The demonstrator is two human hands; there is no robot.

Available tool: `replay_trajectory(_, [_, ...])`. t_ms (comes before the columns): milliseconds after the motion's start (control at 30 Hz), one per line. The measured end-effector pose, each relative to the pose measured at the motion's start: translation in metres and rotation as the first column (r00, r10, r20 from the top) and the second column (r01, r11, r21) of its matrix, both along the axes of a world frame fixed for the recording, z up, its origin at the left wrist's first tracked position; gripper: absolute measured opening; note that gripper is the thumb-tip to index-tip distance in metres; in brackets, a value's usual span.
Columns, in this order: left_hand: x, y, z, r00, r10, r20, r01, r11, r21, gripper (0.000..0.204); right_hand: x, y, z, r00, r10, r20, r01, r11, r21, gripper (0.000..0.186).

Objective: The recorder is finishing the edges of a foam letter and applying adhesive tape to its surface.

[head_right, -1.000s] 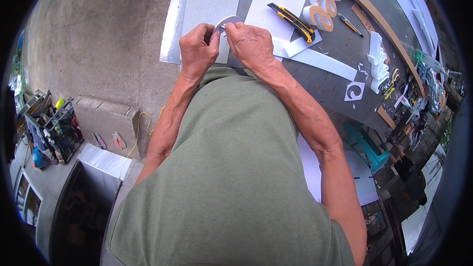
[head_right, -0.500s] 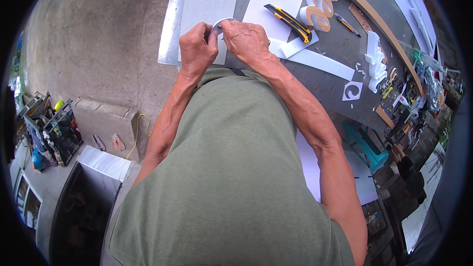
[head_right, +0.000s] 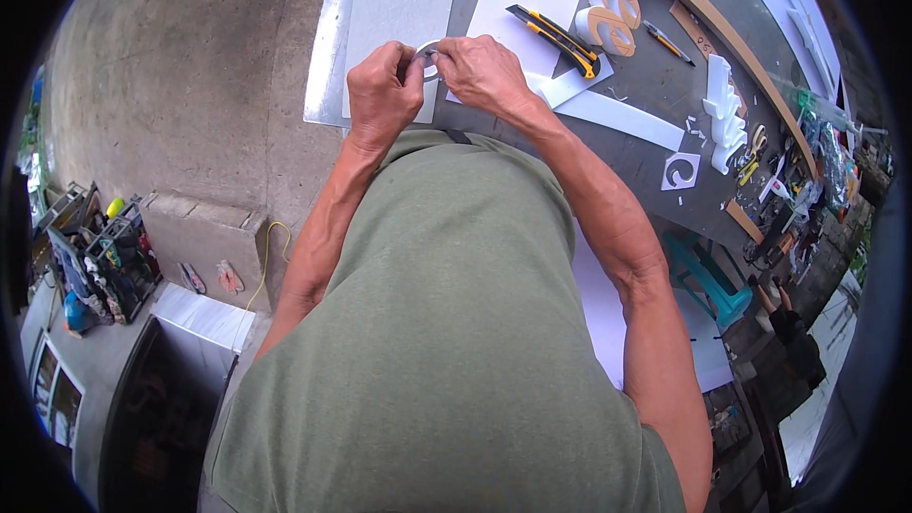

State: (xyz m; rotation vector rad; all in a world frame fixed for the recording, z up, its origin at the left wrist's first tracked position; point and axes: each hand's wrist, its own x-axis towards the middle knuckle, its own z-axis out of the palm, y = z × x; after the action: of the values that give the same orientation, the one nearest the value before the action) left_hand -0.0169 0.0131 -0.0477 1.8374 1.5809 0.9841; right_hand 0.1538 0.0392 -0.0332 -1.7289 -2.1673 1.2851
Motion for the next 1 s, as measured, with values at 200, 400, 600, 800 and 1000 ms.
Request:
replay_trajectory(200, [-0.006, -0.003, -0.002, 0.999, 0.027, 0.021, -0.025, 0.997, -0.070, 0.007, -0.005, -0.012, 0.003, 0.978, 0.110, 0.180, -0.174, 0.902, 0.396, 0.020])
replay_trajectory(400, [-0.008, -0.008, -0.002, 0.998, 0.051, 0.033, -0.048, 0.994, -0.095, 0.008, -0.005, -0.013, 0.007, 0.968, 0.105, 0.229, -0.162, 0.955, 0.247, 0.014])
replay_trajectory(600, [-0.008, -0.009, 0.001, 0.997, 0.056, 0.052, -0.049, 0.990, -0.131, 0.008, -0.008, -0.023, -0.002, 0.971, 0.095, 0.218, -0.178, 0.897, 0.405, 0.011])
replay_trajectory(800, [-0.006, -0.013, -0.006, 0.998, 0.057, 0.028, -0.053, 0.990, -0.130, 0.008, -0.017, -0.028, 0.005, 0.963, 0.102, 0.251, -0.193, 0.908, 0.372, 0.012])
replay_trajectory(1000, [-0.002, -0.017, -0.006, 0.997, 0.066, 0.047, -0.061, 0.991, -0.117, 0.009, -0.019, -0.031, 0.005, 0.974, 0.067, 0.218, -0.149, 0.911, 0.384, 0.011])
